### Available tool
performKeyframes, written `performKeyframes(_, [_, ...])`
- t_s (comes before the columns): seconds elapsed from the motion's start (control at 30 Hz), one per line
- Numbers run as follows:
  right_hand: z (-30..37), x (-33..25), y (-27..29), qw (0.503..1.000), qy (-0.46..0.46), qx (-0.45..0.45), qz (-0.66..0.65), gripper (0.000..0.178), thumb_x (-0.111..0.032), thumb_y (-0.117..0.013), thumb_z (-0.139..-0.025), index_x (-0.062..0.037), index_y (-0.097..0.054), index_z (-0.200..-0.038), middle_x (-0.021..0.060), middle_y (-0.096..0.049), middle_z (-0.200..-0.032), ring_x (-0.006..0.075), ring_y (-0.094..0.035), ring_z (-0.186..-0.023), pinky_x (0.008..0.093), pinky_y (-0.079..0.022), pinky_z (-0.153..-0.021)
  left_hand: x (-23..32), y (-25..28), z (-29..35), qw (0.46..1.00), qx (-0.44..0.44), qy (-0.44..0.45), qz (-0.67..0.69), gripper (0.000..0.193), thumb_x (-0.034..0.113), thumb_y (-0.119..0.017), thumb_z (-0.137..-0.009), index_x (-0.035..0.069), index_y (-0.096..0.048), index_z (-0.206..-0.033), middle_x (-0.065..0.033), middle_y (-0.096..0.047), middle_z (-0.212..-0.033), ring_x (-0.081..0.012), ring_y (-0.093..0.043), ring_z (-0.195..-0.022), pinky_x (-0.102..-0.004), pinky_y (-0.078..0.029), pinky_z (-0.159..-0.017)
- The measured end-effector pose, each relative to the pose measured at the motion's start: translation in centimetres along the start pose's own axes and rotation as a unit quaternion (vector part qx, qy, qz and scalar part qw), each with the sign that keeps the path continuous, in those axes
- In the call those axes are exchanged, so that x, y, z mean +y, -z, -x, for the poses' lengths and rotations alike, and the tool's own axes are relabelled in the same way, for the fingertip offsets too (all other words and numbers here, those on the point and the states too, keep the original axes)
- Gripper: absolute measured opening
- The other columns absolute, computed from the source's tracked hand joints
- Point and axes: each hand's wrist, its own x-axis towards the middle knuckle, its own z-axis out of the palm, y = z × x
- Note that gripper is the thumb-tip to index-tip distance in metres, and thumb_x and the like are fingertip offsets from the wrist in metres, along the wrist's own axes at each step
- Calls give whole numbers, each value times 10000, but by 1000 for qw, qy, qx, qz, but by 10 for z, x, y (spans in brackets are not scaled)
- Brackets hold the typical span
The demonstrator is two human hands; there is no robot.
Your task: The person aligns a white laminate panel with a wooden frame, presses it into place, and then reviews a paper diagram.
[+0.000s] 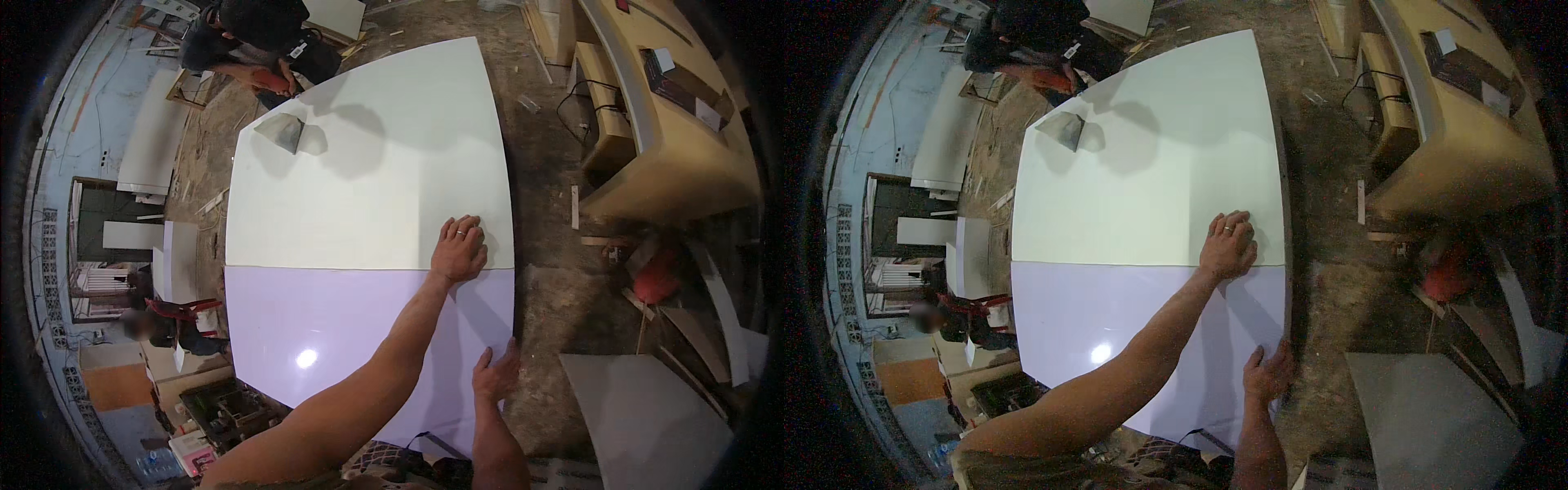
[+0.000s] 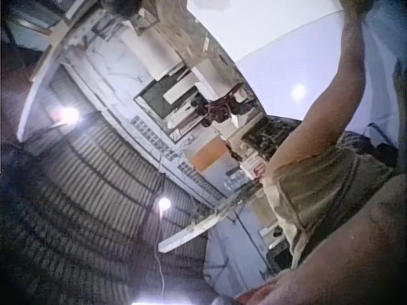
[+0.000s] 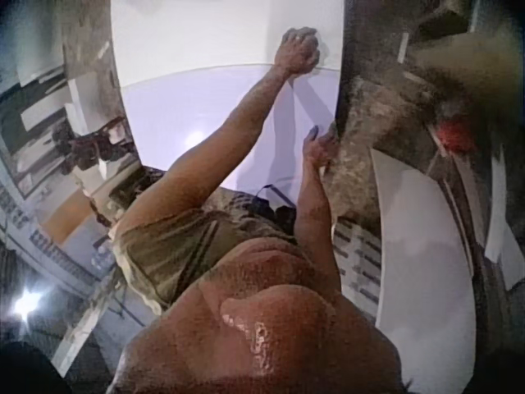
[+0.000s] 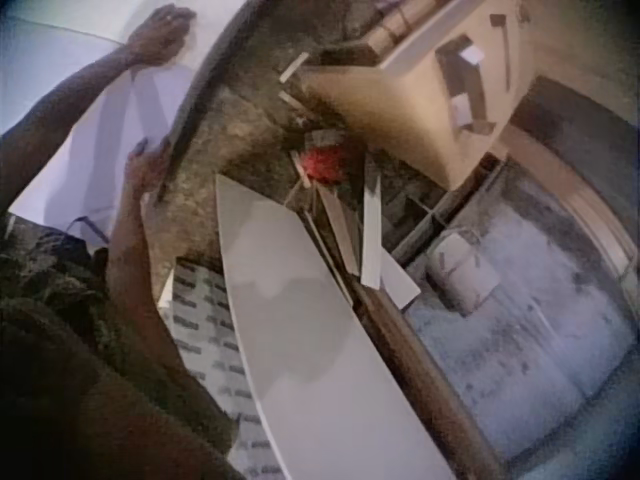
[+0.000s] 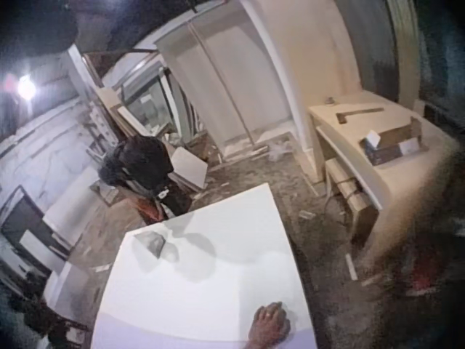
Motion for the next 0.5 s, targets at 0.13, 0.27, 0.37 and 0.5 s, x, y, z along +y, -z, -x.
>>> performKeyframes(0.13, [0, -5, 3, 1000, -2, -6, -29, 552, -335, -591, -914, -30, -439, -1348, 197, -546, -1267, 380, -562, -1116, 498, -466, -911, -2, 2, 3, 1000, 13, -3, -1, 300, 257, -559, -865, 80, -510, -1103, -117, -422, -1366, -311, -366, -1332, -534, -225, -1157])
performKeyframes(0.27, [0, -4, 2, 1000, -1, -17, -26, 552, -337, -585, -922, -30, -436, -1356, 204, -540, -1273, 382, -555, -1132, 503, -471, -912, -2, 1, 4, 1000, 23, -1, 1, 302, 249, -569, -857, 79, -511, -1100, -118, -433, -1342, -312, -366, -1331, -537, -232, -1153])
performKeyframes(0.37, [0, -4, 3, 999, -10, -30, -25, 548, -347, -559, -939, -28, -429, -1365, 210, -540, -1270, 383, -555, -1134, 504, -473, -905, -2, 0, 2, 1000, 25, -3, 1, 299, 243, -572, -855, 80, -513, -1098, -120, -440, -1334, -316, -368, -1329, -537, -236, -1149])
performKeyframes(0.5, [-1, -6, 5, 999, -4, -27, -27, 544, -355, -537, -951, -24, -426, -1368, 212, -542, -1262, 386, -555, -1130, 505, -473, -900, -3, 1, 2, 1000, 20, -6, -2, 296, 245, -571, -858, 82, -517, -1099, -125, -446, -1340, -323, -380, -1320, -534, -240, -1146])
